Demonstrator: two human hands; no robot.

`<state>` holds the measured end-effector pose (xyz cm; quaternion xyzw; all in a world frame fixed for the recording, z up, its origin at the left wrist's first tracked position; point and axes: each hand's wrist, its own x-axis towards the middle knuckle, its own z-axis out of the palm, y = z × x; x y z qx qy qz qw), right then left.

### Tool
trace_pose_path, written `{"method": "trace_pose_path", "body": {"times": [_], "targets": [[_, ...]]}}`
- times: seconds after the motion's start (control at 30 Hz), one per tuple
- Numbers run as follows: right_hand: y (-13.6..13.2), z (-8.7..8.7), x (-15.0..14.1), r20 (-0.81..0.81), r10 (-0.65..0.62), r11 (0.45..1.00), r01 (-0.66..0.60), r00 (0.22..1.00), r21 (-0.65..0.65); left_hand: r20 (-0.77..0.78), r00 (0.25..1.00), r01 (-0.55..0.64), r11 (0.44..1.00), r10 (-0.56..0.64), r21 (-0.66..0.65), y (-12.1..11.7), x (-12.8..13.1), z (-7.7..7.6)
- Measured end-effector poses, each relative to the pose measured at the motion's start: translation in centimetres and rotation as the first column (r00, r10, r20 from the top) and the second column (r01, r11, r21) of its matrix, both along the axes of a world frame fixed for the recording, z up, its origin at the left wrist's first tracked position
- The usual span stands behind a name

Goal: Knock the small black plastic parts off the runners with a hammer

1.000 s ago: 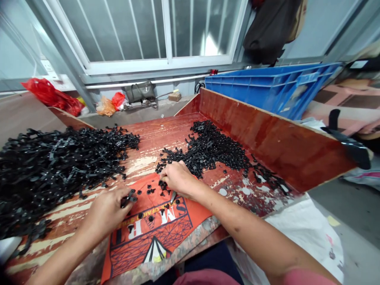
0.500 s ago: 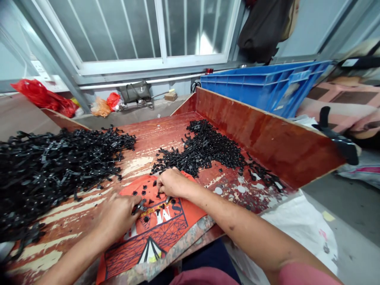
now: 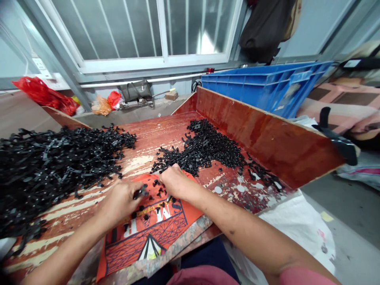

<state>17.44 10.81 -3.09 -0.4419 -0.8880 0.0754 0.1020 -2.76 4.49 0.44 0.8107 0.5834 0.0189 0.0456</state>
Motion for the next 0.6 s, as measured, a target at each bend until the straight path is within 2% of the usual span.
{"method": "trace_pose_path", "body": {"times": [0.07, 0.2, 0.3, 0.47, 0.53, 0.6], "targets": [[0.6, 0.0, 0.5, 0.004, -0.004, 1.0, 0.004, 1.0, -0.019, 0.015, 1.0, -0.024, 0.999, 0.023, 0.034, 2.0, -0.1, -0.1], [1.4, -0.2, 1.7, -0.012, -0.071, 0.997, 0.071, 0.997, -0.022, 0.04, 0.999, 0.004, 1.0, -0.003, -0.024, 6.2, 0.5, -1.2], [1.5, -0.2, 2.4, -0.045, -0.131, 0.991, 0.132, 0.99, 0.0, 0.036, 0.999, -0.014, 1.0, 0.015, -0.013, 8.4, 1.5, -1.8], [0.9, 0.8, 2.6, -0.149, -0.199, 0.975, 0.211, 0.968, 0.064, 0.034, 0.996, -0.088, 0.995, 0.087, 0.044, 9.6, 2.3, -1.6], [0.1, 1.2, 2.3, -0.193, -0.181, 0.978, 0.198, 0.964, 0.071, 0.061, 0.997, -0.049, 0.998, 0.047, 0.031, 9.4, 1.9, -1.4], [-1.1, 1.4, 1.6, -0.219, -0.128, 0.988, 0.143, 0.967, 0.054, 0.102, 0.994, 0.048, 0.998, -0.045, -0.027, 9.1, 1.2, -1.4]]}}
